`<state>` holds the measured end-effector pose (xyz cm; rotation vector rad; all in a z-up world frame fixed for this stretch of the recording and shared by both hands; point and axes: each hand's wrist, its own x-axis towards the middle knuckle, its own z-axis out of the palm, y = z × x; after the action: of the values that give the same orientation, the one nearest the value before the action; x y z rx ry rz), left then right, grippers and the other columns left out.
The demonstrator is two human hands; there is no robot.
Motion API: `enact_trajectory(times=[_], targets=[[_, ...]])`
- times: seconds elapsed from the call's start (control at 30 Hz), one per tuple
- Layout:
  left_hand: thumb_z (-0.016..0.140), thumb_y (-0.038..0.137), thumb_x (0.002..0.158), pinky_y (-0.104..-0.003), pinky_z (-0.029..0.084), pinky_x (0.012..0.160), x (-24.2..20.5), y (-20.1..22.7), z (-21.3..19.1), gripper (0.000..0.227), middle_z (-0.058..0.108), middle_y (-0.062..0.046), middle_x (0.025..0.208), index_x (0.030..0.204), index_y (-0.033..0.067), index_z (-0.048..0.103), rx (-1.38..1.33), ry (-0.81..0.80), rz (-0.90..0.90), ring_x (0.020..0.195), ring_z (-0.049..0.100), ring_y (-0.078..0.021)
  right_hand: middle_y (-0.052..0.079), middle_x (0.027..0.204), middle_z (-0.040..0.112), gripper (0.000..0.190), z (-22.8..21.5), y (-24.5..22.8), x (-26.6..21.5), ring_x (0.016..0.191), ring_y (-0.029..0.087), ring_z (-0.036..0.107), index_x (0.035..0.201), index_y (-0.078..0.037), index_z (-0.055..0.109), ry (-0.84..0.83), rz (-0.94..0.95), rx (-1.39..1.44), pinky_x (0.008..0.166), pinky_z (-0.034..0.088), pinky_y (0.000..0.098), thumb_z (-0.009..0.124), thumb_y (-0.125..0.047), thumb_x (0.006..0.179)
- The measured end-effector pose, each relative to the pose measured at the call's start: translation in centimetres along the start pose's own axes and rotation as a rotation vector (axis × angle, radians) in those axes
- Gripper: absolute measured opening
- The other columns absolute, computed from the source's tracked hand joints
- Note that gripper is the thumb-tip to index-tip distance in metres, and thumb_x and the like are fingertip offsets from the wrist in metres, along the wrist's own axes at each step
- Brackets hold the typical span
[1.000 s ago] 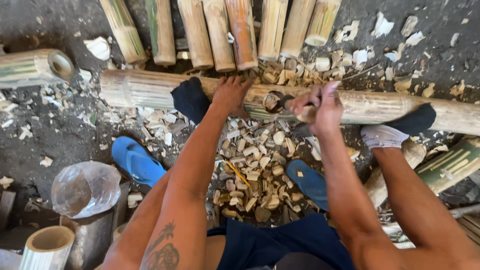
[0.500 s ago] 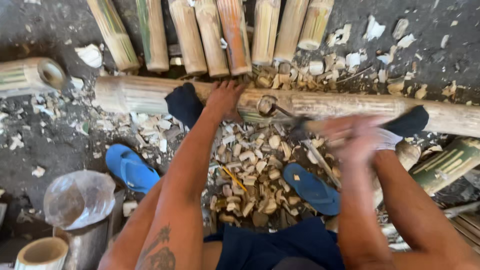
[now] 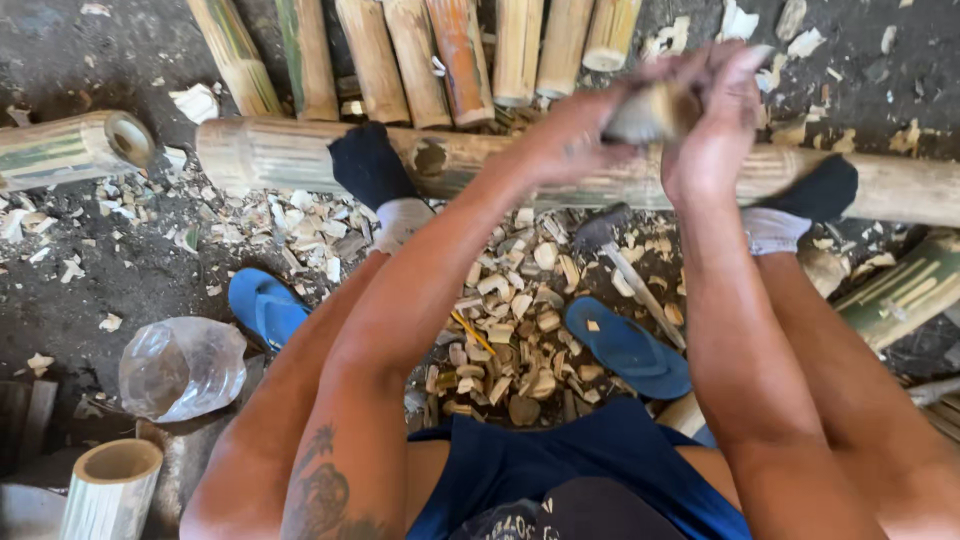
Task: The person sits on the ground and uses a hammer and chisel to carve the end of a bamboo segment. They repeatedly strike the chisel to remove material, occasionally pause to inspect the carved area, and continue shaping the bamboo end.
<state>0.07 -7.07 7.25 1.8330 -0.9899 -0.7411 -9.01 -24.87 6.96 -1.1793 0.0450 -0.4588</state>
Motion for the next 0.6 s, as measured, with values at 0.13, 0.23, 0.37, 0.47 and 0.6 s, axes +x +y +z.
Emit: enact_trajectory(times=[0.13, 0.23, 0.37, 0.47, 0.6], targets=[[0.084, 0.023, 0.087, -0.043, 0.058, 0.104, 0.4, -2.8, -2.5, 0.083, 0.069, -0.013, 0.127, 0.151, 0.0068, 0.034, -0.225, 0.489, 0.069, 0.116, 0.071, -0.0260, 0.012, 0.107, 0.067, 0.038, -3.2, 2.7, -3.5, 0.099, 0.026, 0.071, 0.117, 0.000, 0.046, 0.039, -0.016, -0.682, 0.085, 0.063, 0.0431, 0.040, -0.037, 0.117], [0.088, 0.018, 0.086, -0.042, 0.060, 0.104, 0.8, -5.4, -2.9, 0.067, 0.072, -0.011, 0.122, 0.139, 0.0064, 0.049, -0.324, 0.651, 0.213, 0.113, 0.072, -0.0259, 0.025, 0.105, 0.070, 0.042, -7.7, 7.0, -10.6, 0.100, 0.041, 0.069, 0.116, -0.005, 0.058, -0.283, 0.728, -1.467, 0.090, 0.056, 0.0527, 0.057, -0.045, 0.100], [0.086, 0.017, 0.087, -0.038, 0.062, 0.104, 1.7, -7.9, -1.6, 0.052, 0.075, -0.008, 0.117, 0.131, 0.0078, 0.059, -0.259, 0.702, 0.176, 0.109, 0.075, -0.0225, 0.031, 0.111, 0.063, 0.058, -12.5, 12.2, -18.6, 0.103, 0.048, 0.063, 0.126, 0.002, 0.051, -0.502, 0.663, -1.606, 0.083, 0.054, 0.0545, 0.071, -0.038, 0.088], [0.086, 0.014, 0.082, -0.038, 0.060, 0.101, 2.1, -9.4, -1.1, 0.059, 0.071, -0.011, 0.115, 0.131, 0.0028, 0.056, -0.211, 0.749, 0.172, 0.109, 0.072, -0.0227, 0.027, 0.091, 0.068, 0.039, -14.3, 13.5, -21.0, 0.087, 0.046, 0.066, 0.116, 0.004, 0.053, -0.394, 0.527, -1.522, 0.074, 0.056, 0.0542, 0.065, -0.024, 0.094], [0.082, 0.019, 0.087, -0.035, 0.068, 0.090, 2.2, -10.8, -0.6, 0.052, 0.073, -0.010, 0.112, 0.130, 0.0031, 0.057, -0.324, 0.763, 0.088, 0.101, 0.076, -0.0187, 0.016, 0.066, 0.062, 0.017, -12.8, 10.5, -20.4, 0.050, 0.029, 0.060, 0.100, 0.002, 0.054, -0.332, 0.575, -1.151, 0.046, 0.053, 0.0426, 0.057, -0.013, 0.093]])
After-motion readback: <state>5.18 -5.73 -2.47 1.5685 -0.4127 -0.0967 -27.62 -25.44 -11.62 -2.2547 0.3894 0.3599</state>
